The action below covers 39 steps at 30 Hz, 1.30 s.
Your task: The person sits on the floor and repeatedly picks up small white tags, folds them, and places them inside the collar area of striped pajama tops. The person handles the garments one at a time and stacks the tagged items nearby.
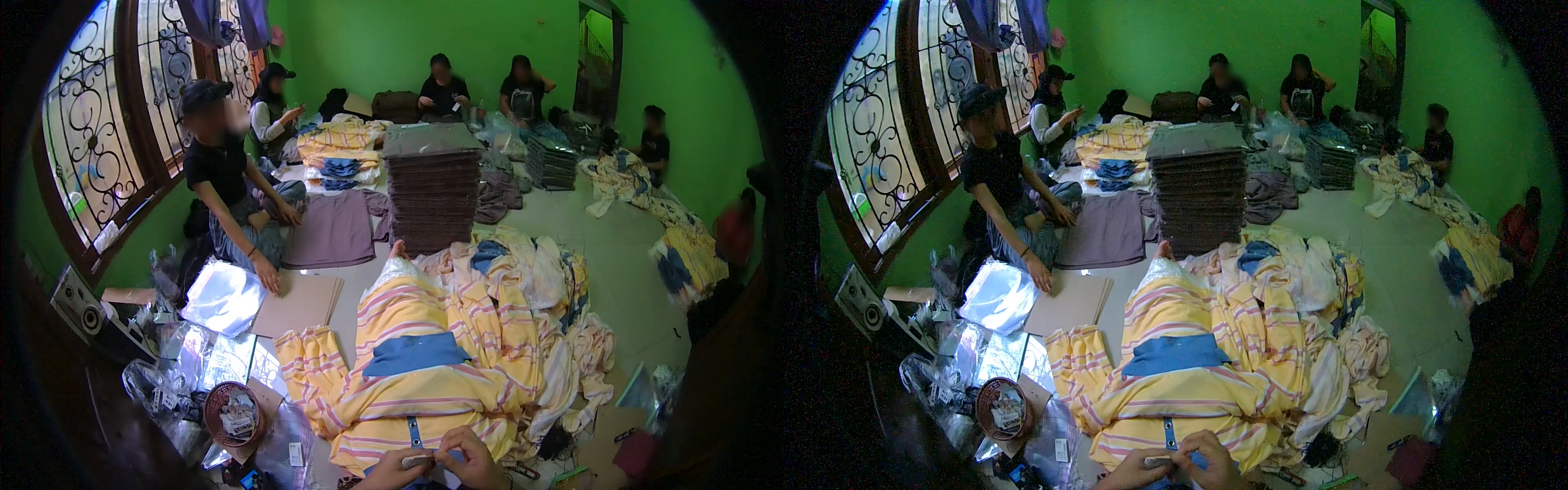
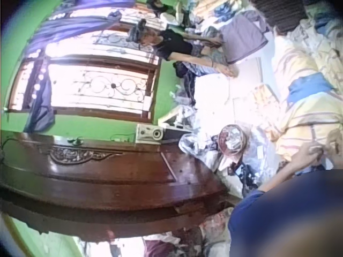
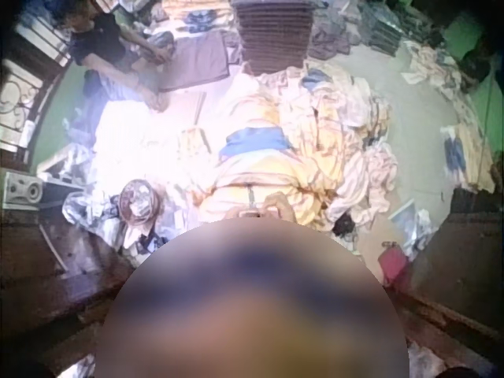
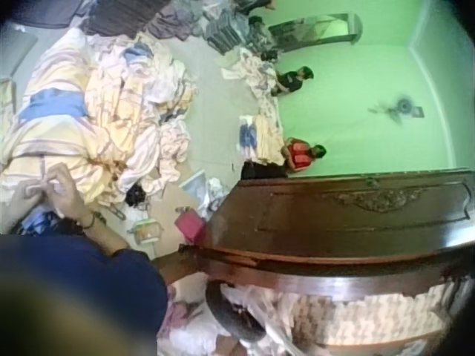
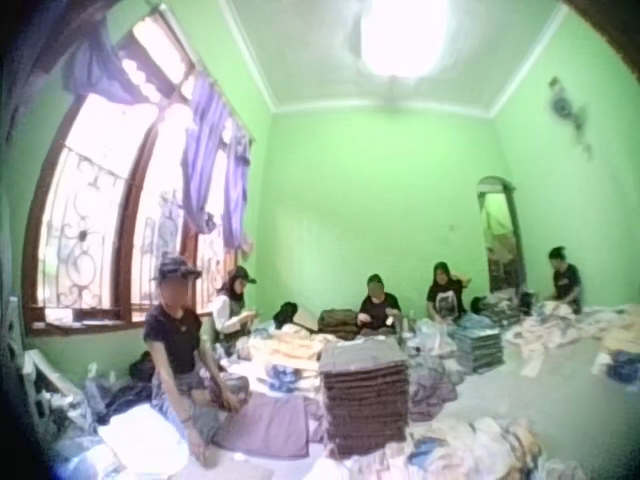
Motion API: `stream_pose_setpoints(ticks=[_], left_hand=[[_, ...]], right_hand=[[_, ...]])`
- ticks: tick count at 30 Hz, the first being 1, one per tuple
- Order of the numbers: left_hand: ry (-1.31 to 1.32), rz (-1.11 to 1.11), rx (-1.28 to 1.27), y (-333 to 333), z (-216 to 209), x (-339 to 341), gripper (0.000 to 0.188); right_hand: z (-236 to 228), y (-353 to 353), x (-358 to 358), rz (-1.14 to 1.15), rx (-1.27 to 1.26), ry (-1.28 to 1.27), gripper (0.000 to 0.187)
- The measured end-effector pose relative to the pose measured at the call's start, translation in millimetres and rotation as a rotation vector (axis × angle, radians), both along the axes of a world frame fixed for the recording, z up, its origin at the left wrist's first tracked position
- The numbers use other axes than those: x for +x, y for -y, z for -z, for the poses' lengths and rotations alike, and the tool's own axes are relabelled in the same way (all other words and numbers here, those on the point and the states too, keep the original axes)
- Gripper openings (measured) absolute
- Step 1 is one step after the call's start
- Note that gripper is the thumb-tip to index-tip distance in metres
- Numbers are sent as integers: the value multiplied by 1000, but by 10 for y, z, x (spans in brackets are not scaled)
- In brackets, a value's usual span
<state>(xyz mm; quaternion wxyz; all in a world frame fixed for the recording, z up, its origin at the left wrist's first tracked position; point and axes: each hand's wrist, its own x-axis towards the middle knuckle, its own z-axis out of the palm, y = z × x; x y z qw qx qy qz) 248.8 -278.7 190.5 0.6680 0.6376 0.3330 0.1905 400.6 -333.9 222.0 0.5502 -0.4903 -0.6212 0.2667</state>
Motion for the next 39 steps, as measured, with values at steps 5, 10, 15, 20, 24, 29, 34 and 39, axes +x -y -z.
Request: stream_pose_setpoints(ticks=[5, 10, 15, 20, 24, 29, 34, 39], left_hand=[[50, 61, -136, 7, 22, 13, 21], [145, 101, 557, -159, 4, -61, 22], [85, 47, 487, -194, 77, -96, 16], [68, 34, 363, -171, 153, -11, 15], [52, 18, 392, -144, 112, -8, 14], [39, 3, 320, -142, 79, -74, 12], [147, -31, 509, -94, 120, -11, 18], [148, -25, 381, -37, 139, 47, 17]], right_hand=[[611, 72, 581, 350, -290, 92, 19], [1564, 1084, 2193, 955, -766, 225, 14], [2353, 2194, 2753, 1131, -1457, 815, 19], [2307, 1728, 2185, 1153, -1125, 489, 18], [2000, 926, 1499, 959, -843, 341, 17], [1697, 282, 928, 754, -689, 254, 16], [1608, 146, 865, 758, -658, 201, 15], [1667, 171, 1038, 838, -657, 157, 14]])
